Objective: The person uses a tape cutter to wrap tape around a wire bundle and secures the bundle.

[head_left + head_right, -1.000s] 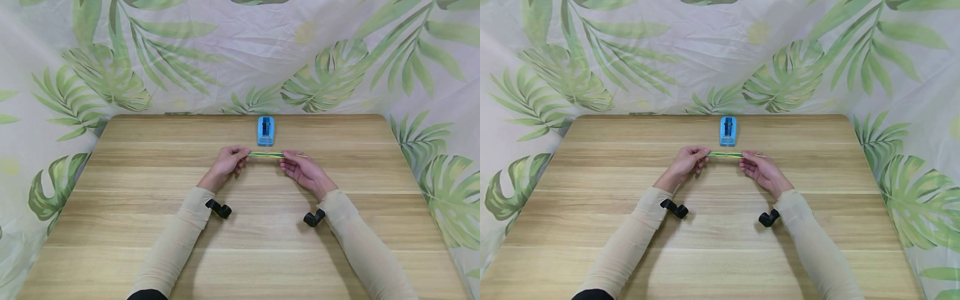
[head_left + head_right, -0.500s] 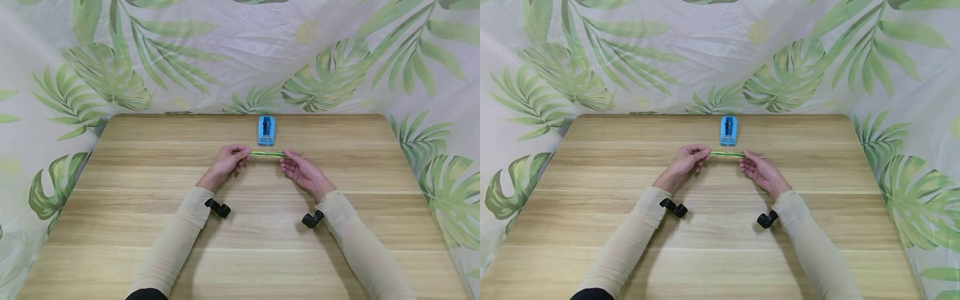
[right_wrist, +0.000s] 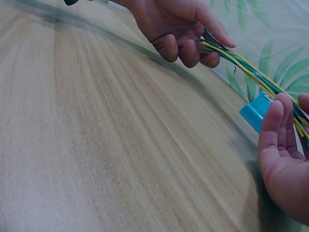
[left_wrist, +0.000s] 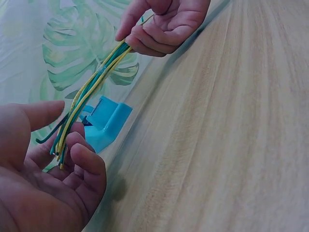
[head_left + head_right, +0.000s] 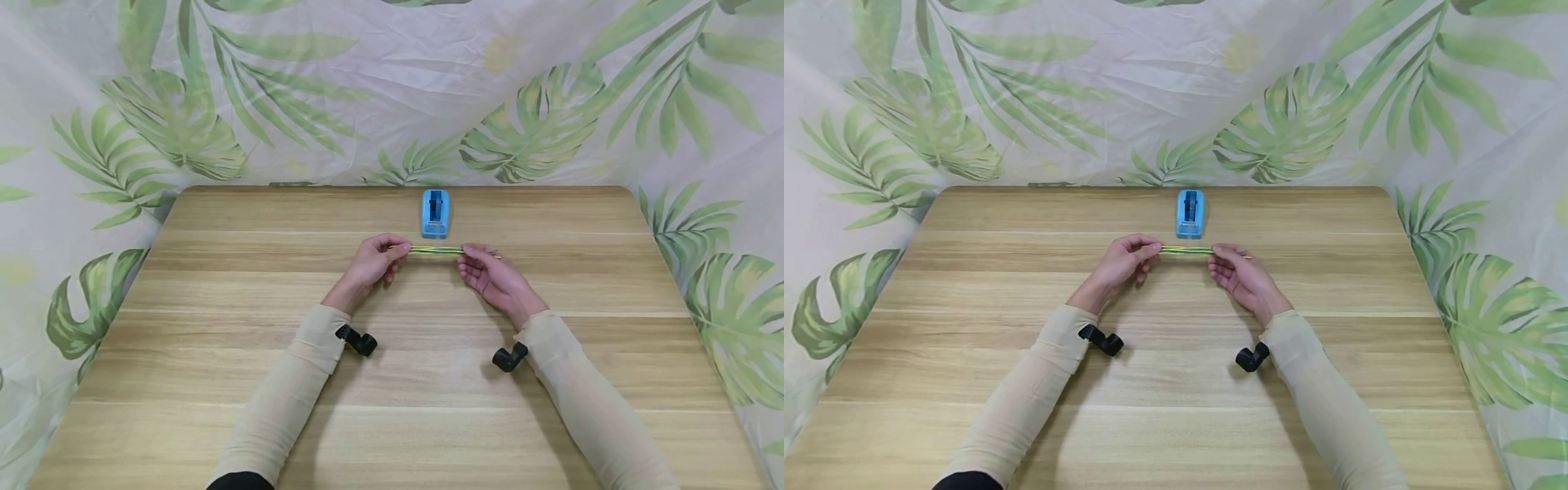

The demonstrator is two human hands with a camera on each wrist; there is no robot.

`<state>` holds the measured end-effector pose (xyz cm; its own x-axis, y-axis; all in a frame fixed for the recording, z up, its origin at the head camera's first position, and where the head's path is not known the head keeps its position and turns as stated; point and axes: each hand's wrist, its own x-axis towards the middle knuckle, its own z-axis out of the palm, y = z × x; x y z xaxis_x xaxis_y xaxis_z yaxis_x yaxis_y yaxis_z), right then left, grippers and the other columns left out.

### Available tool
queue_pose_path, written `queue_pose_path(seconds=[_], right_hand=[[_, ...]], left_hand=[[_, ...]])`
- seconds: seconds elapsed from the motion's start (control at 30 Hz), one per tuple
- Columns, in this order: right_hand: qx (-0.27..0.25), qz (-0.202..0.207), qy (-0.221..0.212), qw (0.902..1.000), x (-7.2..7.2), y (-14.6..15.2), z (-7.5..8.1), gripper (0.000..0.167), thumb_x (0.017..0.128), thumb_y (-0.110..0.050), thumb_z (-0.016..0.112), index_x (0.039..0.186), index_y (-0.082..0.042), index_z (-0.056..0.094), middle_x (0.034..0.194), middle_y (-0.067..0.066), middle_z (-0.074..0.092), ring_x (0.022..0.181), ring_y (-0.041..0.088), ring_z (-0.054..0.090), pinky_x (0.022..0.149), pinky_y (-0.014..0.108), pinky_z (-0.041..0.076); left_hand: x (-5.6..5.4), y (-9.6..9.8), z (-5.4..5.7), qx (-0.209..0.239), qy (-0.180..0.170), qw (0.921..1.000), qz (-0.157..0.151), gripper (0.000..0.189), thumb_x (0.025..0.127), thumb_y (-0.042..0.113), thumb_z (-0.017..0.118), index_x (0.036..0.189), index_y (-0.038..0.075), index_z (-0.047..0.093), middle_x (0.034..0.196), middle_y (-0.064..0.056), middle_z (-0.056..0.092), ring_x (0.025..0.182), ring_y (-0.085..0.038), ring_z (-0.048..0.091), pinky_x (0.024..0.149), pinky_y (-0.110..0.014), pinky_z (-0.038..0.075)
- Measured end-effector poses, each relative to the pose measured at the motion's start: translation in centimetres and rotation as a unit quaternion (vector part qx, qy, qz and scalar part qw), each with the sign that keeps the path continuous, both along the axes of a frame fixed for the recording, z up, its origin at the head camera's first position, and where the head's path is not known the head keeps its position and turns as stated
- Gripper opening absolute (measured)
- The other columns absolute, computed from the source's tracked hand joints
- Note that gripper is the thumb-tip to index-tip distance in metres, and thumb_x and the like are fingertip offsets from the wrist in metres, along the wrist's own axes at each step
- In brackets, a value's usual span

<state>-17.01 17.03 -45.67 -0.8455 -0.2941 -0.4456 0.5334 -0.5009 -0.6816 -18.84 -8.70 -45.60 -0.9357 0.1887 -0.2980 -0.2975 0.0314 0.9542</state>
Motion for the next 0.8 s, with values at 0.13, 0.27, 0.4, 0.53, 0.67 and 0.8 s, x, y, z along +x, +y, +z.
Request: queue_pose_path(seconds=[0.13,0.27,0.4,0.53,0.67,0.8], right_hand=[[0.000,0.003,0.004,1.0000,-0.10,0.11,-0.10,0.007,0.102,-0.009,0.059,0.109,-0.008,0.058,0.091,0.007,0.068,0.080,0.014,0.063,0.074,0.024,0.054],[-0.001,0.005,0.003,1.0000,-0.26,0.23,-0.29,0.011,0.103,-0.009,0.058,0.113,-0.008,0.056,0.092,0.008,0.068,0.081,0.014,0.063,0.074,0.025,0.054],[0.002,0.006,0.006,1.0000,-0.39,0.29,-0.42,0.013,0.103,-0.007,0.057,0.116,-0.008,0.054,0.092,0.008,0.068,0.081,0.015,0.063,0.075,0.025,0.054],[0.003,0.005,0.006,1.0000,-0.47,0.35,-0.44,0.016,0.103,-0.006,0.056,0.118,-0.007,0.052,0.093,0.008,0.068,0.081,0.015,0.063,0.076,0.026,0.054],[0.005,0.006,0.006,0.9999,-0.54,0.38,-0.42,0.017,0.104,-0.007,0.056,0.120,-0.007,0.051,0.094,0.008,0.067,0.082,0.015,0.064,0.076,0.026,0.055],[0.007,0.009,0.008,0.9999,-0.61,0.41,-0.45,0.018,0.104,-0.008,0.055,0.121,-0.008,0.050,0.095,0.009,0.067,0.082,0.015,0.063,0.076,0.025,0.054]], left_hand=[[-0.04,0.12,0.05,-0.010,-0.006,0.9999,-0.002,0.038,0.099,0.028,0.067,0.126,0.003,0.065,0.080,-0.010,0.054,0.055,-0.013,0.045,0.044,-0.025,0.038],[-0.20,0.17,0.01,-0.031,-0.010,0.9994,-0.011,0.039,0.101,0.033,0.063,0.126,0.004,0.066,0.071,-0.008,0.051,0.052,-0.014,0.044,0.044,-0.026,0.040],[-0.26,0.16,0.22,-0.053,-0.011,0.9982,-0.027,0.034,0.103,0.035,0.059,0.112,0.003,0.069,0.070,-0.008,0.050,0.051,-0.016,0.044,0.043,-0.027,0.040],[-0.39,0.05,0.36,-0.061,-0.008,0.9974,-0.037,0.031,0.104,0.031,0.059,0.103,0.002,0.068,0.073,-0.008,0.052,0.053,-0.016,0.046,0.046,-0.028,0.043],[-0.63,-0.13,0.20,-0.057,0.001,0.9976,-0.039,0.024,0.102,0.024,0.062,0.106,0.001,0.070,0.074,-0.009,0.056,0.053,-0.015,0.049,0.046,-0.027,0.045],[-0.82,-0.19,0.06,-0.054,0.022,0.9978,-0.034,0.021,0.101,0.019,0.064,0.104,-0.001,0.072,0.076,-0.012,0.058,0.054,-0.015,0.051,0.046,-0.025,0.045]])
